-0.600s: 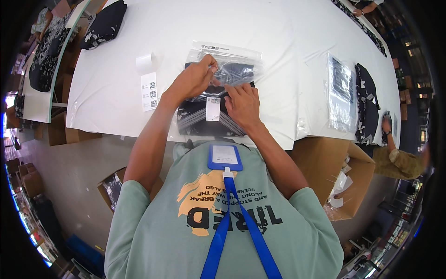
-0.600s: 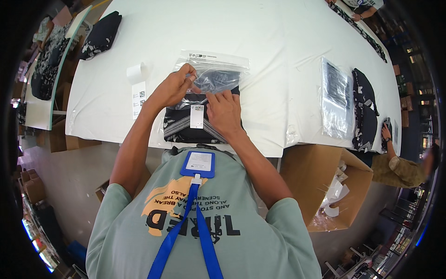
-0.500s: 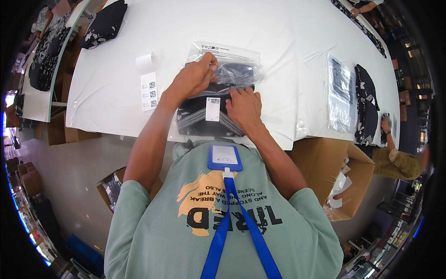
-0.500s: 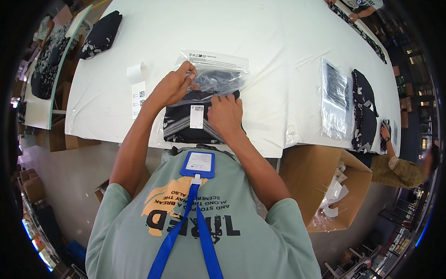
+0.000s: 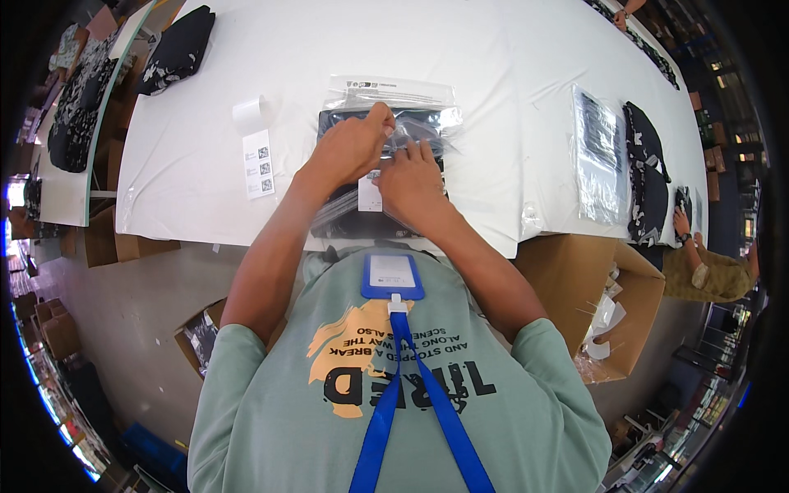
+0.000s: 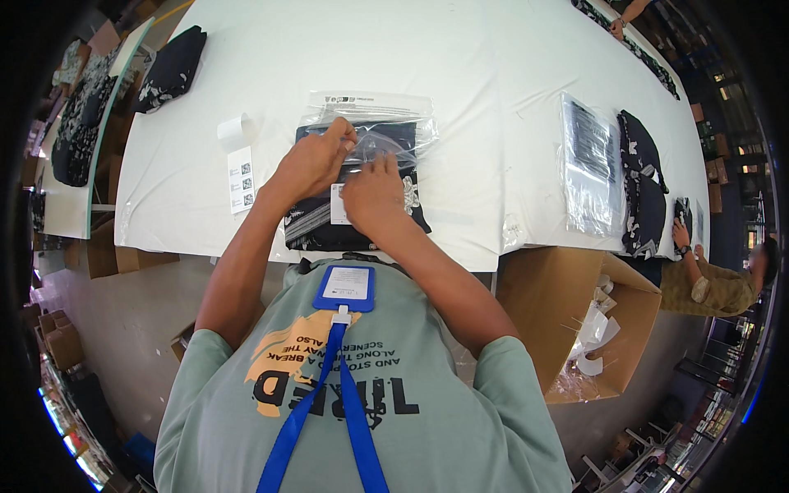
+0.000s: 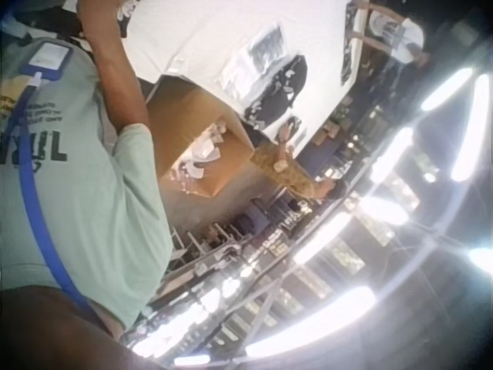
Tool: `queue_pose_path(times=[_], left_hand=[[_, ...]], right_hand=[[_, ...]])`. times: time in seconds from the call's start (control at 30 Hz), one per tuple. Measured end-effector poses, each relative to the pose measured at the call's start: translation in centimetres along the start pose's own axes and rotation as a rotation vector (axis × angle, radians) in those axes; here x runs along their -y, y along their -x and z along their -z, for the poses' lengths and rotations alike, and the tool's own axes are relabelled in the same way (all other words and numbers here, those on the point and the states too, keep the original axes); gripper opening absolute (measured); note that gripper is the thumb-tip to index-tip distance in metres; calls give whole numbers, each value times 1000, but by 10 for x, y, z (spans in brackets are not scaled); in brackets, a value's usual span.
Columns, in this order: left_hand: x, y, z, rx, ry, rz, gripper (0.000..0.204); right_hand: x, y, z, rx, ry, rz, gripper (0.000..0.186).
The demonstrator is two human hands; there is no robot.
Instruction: The person folds black patterned garments, places them into clear plastic bags, seals the bags, and affixes white labels. The packaged items are then placed into a cardboard box. The process is repeated for several items.
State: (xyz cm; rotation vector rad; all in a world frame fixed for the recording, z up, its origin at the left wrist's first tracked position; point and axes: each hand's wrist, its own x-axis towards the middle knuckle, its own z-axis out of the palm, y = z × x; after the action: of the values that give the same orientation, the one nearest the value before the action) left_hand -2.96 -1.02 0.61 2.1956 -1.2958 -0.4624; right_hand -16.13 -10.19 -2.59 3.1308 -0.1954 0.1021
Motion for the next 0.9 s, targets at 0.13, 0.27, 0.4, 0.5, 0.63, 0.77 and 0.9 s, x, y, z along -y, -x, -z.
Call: queue_pose_path(times=[0.13,0.27,0.4,0.5,0.63,0.77,0.9], left_hand=[[-3,1,5,-28,-4,26,15],[-24,21,-2,-589,52,-475,17],[-34,72,-31,-96,315,-424,12],[-20,66,-58,-162,239,-421,17],[3,60,-74,-300,1,-82,29],[20,74,-66,-377,-143,56,42],[18,86,-55,-290,-37,74,48]], right_hand=[[-11,3,-5,390,-374,-260,31],[-19,8,-18,86,-569,-331,31],[-36,2,-14,115,-803,-355,39],[-40,5,-6,162,-926,-446,40],[-39,18,-9,-40,-991,-401,40],[-41,44,-21,-171,-618,-439,37],[-37,64,-18,-165,-698,-511,38]])
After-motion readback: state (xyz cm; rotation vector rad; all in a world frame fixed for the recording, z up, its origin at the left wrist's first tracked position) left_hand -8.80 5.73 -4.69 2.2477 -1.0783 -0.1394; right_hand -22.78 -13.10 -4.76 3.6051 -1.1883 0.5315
